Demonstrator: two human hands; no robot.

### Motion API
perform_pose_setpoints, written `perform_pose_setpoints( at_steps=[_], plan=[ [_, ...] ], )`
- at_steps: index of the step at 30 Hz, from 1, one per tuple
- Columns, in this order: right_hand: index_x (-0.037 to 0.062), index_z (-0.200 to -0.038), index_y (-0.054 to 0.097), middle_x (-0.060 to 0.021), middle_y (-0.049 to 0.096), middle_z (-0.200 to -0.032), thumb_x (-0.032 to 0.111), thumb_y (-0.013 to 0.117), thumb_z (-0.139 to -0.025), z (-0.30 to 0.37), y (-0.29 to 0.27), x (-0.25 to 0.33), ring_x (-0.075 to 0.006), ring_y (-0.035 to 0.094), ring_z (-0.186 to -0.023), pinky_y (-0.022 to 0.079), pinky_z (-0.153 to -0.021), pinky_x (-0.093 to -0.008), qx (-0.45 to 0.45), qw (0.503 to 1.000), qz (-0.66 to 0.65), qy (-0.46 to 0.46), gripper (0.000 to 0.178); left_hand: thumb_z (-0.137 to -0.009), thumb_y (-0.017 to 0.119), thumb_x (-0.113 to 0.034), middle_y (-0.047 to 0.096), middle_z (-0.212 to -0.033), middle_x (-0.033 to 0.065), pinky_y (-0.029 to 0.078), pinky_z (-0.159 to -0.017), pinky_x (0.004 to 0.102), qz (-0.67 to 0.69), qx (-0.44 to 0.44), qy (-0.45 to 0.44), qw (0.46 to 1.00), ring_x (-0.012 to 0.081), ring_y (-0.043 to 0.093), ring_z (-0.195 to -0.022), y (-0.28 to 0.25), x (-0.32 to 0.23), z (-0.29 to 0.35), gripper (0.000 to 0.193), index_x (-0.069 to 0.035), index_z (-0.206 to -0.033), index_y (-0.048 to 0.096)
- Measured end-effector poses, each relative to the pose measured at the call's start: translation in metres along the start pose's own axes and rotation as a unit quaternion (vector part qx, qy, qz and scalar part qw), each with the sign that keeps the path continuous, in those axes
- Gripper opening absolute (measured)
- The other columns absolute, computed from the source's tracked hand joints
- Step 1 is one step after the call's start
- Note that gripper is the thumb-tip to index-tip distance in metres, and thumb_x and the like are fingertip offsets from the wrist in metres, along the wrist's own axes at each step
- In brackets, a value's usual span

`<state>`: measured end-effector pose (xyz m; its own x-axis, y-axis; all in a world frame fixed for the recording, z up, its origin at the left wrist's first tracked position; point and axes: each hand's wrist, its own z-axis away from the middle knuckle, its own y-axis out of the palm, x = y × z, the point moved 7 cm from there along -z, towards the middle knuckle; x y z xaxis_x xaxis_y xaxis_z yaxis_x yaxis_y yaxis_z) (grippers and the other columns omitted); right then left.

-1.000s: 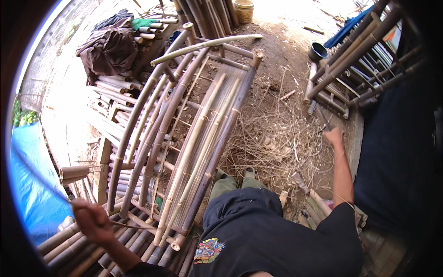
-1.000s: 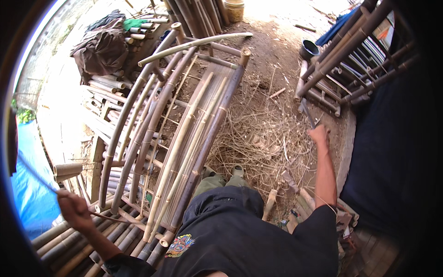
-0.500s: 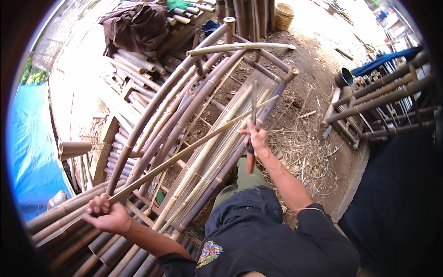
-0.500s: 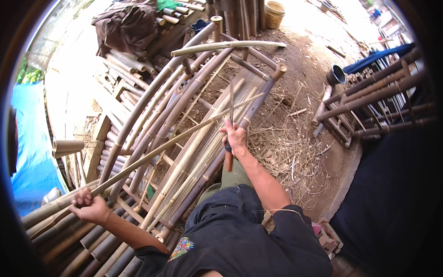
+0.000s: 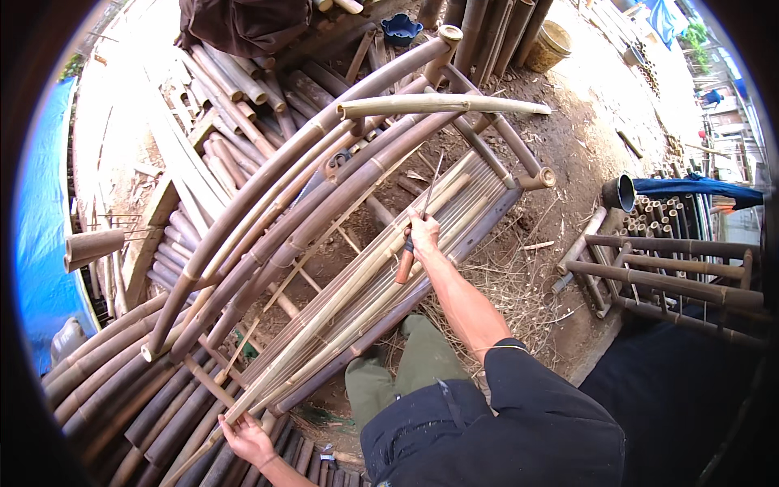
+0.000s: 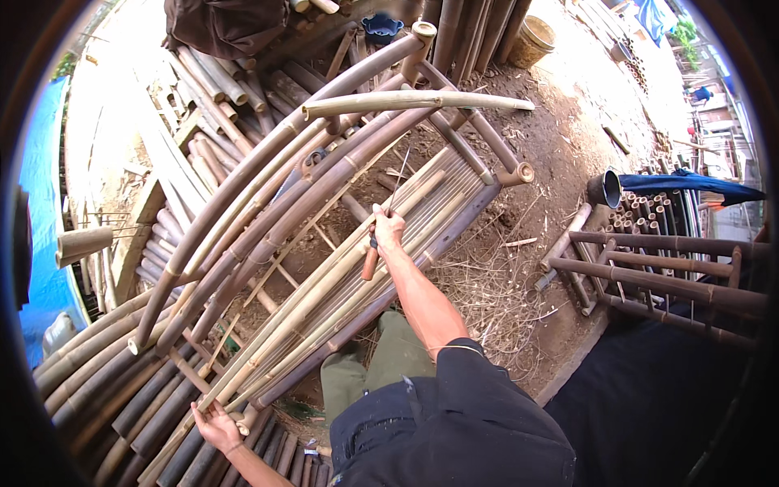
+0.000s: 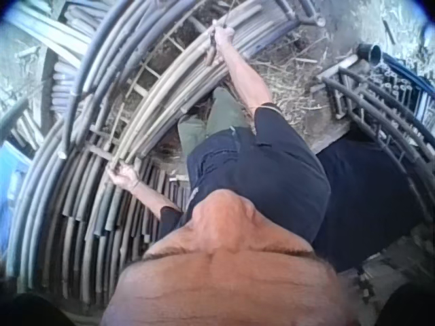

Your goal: The person uses a machete to split a long bamboo pole into thin strips. They repeatedly strike the bamboo against a wooden frame to separate the strips and then stack the finished pieces on a nearby rack.

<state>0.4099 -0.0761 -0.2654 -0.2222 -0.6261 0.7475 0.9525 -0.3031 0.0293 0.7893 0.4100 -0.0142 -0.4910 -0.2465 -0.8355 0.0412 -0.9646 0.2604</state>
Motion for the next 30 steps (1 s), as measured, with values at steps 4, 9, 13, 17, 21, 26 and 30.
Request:
perform_pose_setpoints(
  at_steps=[4, 9, 13, 17, 21, 26, 30],
  plan=[
    [0.0034, -0.089, 0.057, -0.0016, 0.056, -0.063, 0.024, 0.072, -0.088, -0.085, 0.005, -0.010, -0.0102, 0.051, -0.044, 0.041, -0.038, -0.0264, -0.018, 0.997, 0.072, -0.032, 0.025, -0.101, 0.050, -0.021, 0.062, -0.115, 0.0142, 0.055, -0.091, 0.0347, -0.104, 0.113, 0.007, 0.988, 0.0240, 0.063, -0.104, 0.064, 0.035, 0.021, 0.032, -0.003, -0.127, 0.048],
    [0.0009, -0.080, 0.059, -0.0027, 0.056, -0.061, 0.022, 0.071, -0.088, -0.151, 0.002, 0.007, -0.0107, 0.050, -0.044, 0.040, -0.039, -0.0278, -0.054, 0.982, 0.149, -0.098, 0.026, -0.099, 0.055, -0.018, 0.065, -0.110, 0.0133, 0.058, -0.086, 0.0318, -0.159, 0.113, -0.028, 0.980, 0.0212, 0.067, -0.098, 0.106, 0.084, 0.011, 0.030, -0.005, -0.126, 0.049],
    [-0.0004, -0.082, 0.060, -0.0020, 0.054, -0.061, 0.020, 0.069, -0.090, -0.186, -0.012, 0.002, -0.0101, 0.050, -0.045, 0.040, -0.040, -0.0260, -0.053, 0.983, 0.149, -0.095, 0.024, -0.099, 0.054, -0.017, 0.064, -0.110, 0.0151, 0.058, -0.087, 0.0317, -0.156, 0.121, -0.040, 0.979, 0.0222, 0.066, -0.098, 0.130, 0.119, 0.001, 0.029, -0.004, -0.125, 0.048],
    [-0.0006, -0.084, 0.061, -0.0020, 0.054, -0.061, 0.021, 0.069, -0.090, -0.194, -0.013, -0.002, -0.0103, 0.050, -0.045, 0.041, -0.040, -0.0264, -0.051, 0.980, 0.173, -0.080, 0.024, -0.100, 0.053, -0.017, 0.064, -0.112, 0.0159, 0.057, -0.087, 0.0316, -0.164, 0.125, -0.039, 0.978, 0.0220, 0.065, -0.099, 0.129, 0.127, -0.006, 0.029, -0.003, -0.125, 0.048],
    [-0.0014, -0.087, 0.060, -0.0036, 0.056, -0.062, 0.024, 0.066, -0.091, -0.213, -0.032, 0.005, -0.0124, 0.052, -0.045, 0.043, -0.041, -0.0289, -0.137, 0.931, 0.279, -0.192, 0.027, -0.099, 0.054, -0.020, 0.064, -0.109, 0.0164, 0.057, -0.086, 0.0319, -0.177, 0.133, -0.029, 0.975, 0.0221, 0.065, -0.097, 0.132, 0.129, -0.018, 0.033, -0.002, -0.126, 0.047],
    [-0.0038, -0.097, 0.059, -0.0077, 0.060, -0.069, 0.023, 0.061, -0.095, -0.186, -0.035, 0.009, -0.0126, 0.055, -0.046, 0.044, -0.040, -0.0280, -0.107, 0.967, 0.210, -0.096, 0.027, -0.096, 0.061, -0.018, 0.061, -0.113, 0.0155, 0.055, -0.089, 0.0328, -0.197, 0.100, -0.101, 0.970, 0.0229, 0.064, -0.101, 0.133, 0.175, -0.034, 0.032, -0.001, -0.120, 0.050],
    [-0.0064, -0.116, 0.053, -0.0099, 0.064, -0.080, 0.024, 0.060, -0.096, -0.157, -0.083, -0.020, -0.0124, 0.058, -0.048, 0.045, -0.039, -0.0264, -0.178, 0.960, 0.199, -0.088, 0.037, -0.095, 0.062, -0.024, 0.063, -0.118, 0.0036, 0.042, -0.105, 0.0349, -0.040, 0.097, -0.191, 0.976, 0.0177, 0.057, -0.110, 0.090, 0.265, -0.120, 0.027, -0.006, -0.114, 0.058]
  ],
)
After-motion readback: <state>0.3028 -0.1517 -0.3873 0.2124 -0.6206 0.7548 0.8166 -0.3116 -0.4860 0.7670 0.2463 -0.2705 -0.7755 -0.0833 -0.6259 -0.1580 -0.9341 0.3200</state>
